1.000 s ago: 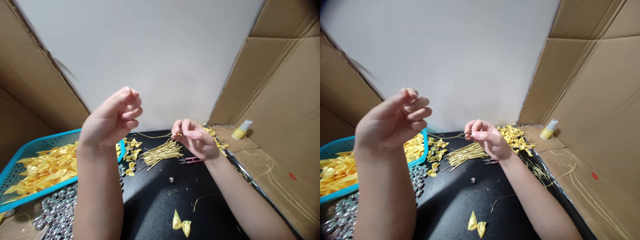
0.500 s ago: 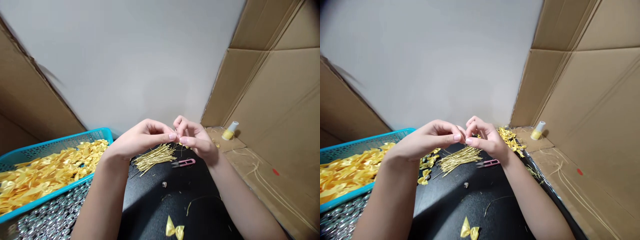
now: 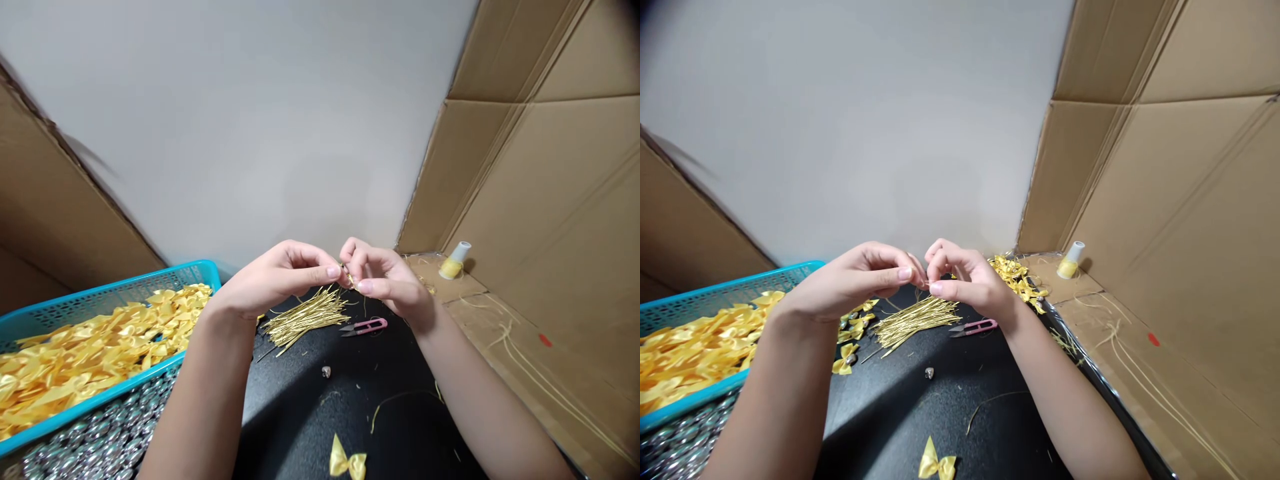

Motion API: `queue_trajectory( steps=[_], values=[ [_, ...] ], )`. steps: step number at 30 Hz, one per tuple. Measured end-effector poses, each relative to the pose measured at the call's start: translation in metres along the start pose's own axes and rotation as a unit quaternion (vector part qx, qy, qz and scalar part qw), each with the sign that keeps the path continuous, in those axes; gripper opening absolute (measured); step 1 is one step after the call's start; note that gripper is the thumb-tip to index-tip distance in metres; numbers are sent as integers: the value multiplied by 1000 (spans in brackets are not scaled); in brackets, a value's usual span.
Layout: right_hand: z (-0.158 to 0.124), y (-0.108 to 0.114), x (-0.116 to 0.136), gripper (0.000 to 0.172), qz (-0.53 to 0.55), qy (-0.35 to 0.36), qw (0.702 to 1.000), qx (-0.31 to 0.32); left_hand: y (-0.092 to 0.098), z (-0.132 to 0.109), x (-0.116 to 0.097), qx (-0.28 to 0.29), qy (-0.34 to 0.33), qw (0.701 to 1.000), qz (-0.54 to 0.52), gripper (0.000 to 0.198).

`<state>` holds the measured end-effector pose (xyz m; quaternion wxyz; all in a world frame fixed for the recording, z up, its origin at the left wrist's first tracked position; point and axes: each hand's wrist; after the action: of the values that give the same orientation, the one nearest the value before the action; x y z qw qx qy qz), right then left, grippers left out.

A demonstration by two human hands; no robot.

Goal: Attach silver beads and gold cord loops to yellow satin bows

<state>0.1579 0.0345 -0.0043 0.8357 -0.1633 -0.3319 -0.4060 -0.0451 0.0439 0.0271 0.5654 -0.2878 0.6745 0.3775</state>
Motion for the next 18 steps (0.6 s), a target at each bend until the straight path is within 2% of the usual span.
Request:
queue_trajectory(
  steps=[3,10,13,18],
  values=[
    [0,0,1,6,6,-3,1000,-1,2,0,-1,48,20,998,24,20],
    [-1,1,0,9,5,-9,1000,1,2,-1,-4,39,16,999,21,19],
    [-1,5,-1,12,-6,-16,1000,-4,4,0,-3,16,12,1000,-13,17],
    [0,20,-7,13,-89,-67,994,3,9,2,-2,-64,0,995,-74,17]
  ],
)
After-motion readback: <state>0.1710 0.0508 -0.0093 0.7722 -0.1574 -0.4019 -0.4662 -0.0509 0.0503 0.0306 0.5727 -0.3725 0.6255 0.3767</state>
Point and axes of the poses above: each hand's wrist, its own z-axis towards the middle knuckle, its own y-axis out of the back of the hand, x = y × z, and after that the axes turned 15 degrees about y, right-handed
